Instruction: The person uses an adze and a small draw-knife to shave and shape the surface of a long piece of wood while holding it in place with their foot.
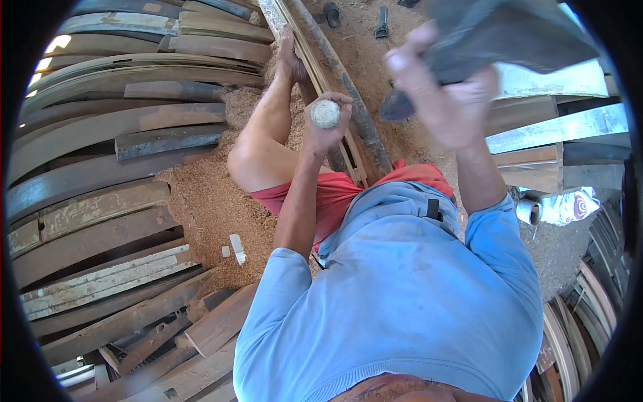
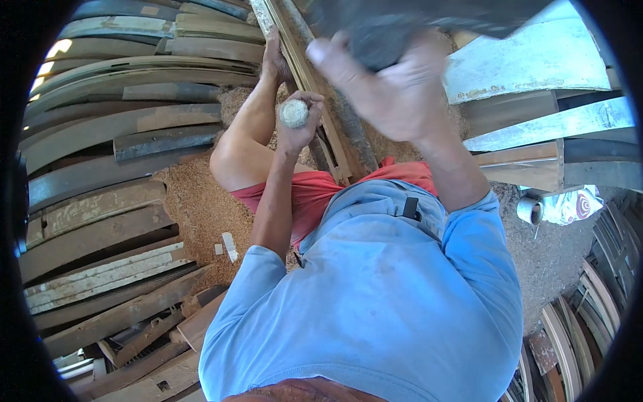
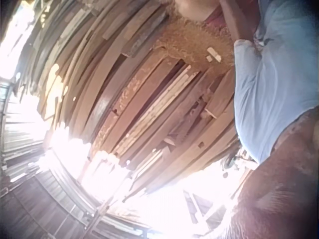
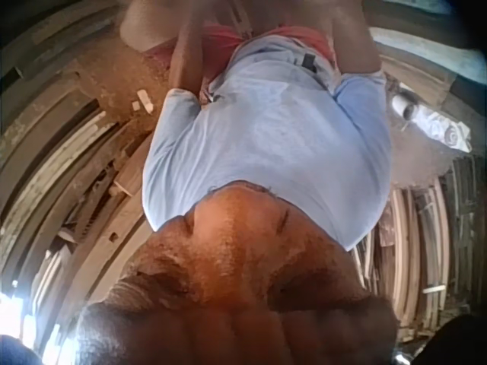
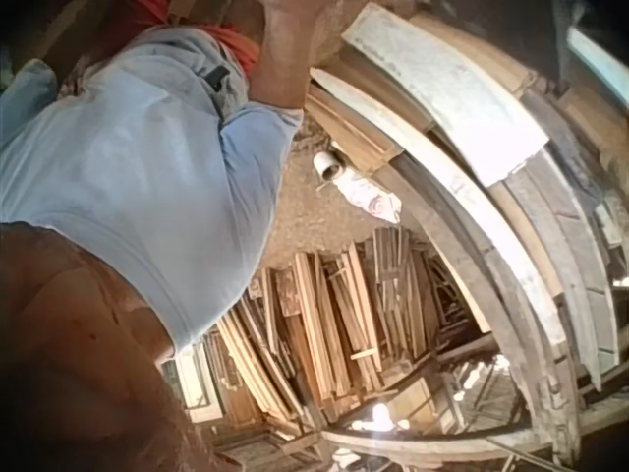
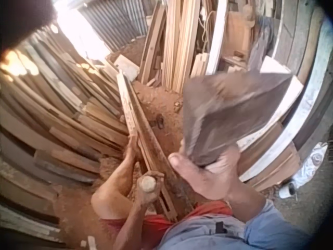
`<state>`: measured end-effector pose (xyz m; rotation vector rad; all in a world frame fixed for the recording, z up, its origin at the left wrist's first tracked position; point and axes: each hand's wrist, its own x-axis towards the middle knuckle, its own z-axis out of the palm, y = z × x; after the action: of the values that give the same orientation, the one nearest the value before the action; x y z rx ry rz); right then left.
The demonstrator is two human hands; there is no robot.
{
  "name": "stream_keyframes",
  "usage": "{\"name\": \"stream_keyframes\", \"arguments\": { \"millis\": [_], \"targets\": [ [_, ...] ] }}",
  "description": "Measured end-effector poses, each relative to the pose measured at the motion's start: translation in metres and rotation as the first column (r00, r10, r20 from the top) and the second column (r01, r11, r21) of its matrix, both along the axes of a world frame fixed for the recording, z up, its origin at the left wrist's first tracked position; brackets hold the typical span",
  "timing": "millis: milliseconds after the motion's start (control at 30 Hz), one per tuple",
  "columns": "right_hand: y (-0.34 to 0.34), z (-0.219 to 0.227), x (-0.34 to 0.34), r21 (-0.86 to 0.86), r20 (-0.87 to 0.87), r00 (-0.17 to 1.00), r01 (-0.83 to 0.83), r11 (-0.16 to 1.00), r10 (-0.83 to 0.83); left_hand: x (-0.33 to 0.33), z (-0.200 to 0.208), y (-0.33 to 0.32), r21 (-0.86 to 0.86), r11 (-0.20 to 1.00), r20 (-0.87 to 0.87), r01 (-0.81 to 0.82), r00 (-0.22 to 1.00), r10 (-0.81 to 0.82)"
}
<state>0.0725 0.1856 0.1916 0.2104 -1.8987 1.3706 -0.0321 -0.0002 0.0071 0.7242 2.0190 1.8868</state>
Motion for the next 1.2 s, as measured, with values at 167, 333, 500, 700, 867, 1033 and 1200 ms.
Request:
{"name": "stream_keyframes", "arguments": {
  "millis": [167,333,500,700,867,1033,1200],
  "targets": [
    [0.003,-0.082,-0.007,0.560,0.522,0.850,-0.280,0.779,-0.069,0.008,-0.038,-0.006,-0.017,0.996,-0.188,-0.086,0.979,0.081],
    [0.003,-0.070,-0.004,0.330,0.654,0.756,-0.305,0.893,0.017,0.006,-0.048,-0.013,-0.050,0.994,-0.105,-0.095,0.990,0.089],
    [-0.002,-0.020,0.000,0.084,0.433,0.887,-0.219,0.972,0.162,-0.028,-0.009,0.004,0.088,0.959,0.019,-0.269,0.963,0.269],
    [0.013,0.016,0.007,-0.010,0.258,0.964,-0.065,0.998,0.065,-0.036,0.038,0.011,0.115,0.971,-0.026,-0.208,0.977,0.212],
    [0.010,0.016,0.002,-0.026,0.121,0.993,0.021,0.999,-0.018,-0.032,0.024,0.013,0.046,0.988,0.056,-0.144,0.988,0.141],
    [-0.003,-0.046,-0.021,0.442,0.326,0.934,-0.016,0.897,-0.145,-0.027,-0.020,0.014,-0.027,0.991,-0.255,-0.127,0.960,0.117],
    [0.004,-0.083,-0.018,0.502,0.681,0.719,-0.320,0.803,-0.140,-0.012,-0.027,0.005,0.023,0.991,-0.157,-0.133,0.978,0.135]
  ]
}}
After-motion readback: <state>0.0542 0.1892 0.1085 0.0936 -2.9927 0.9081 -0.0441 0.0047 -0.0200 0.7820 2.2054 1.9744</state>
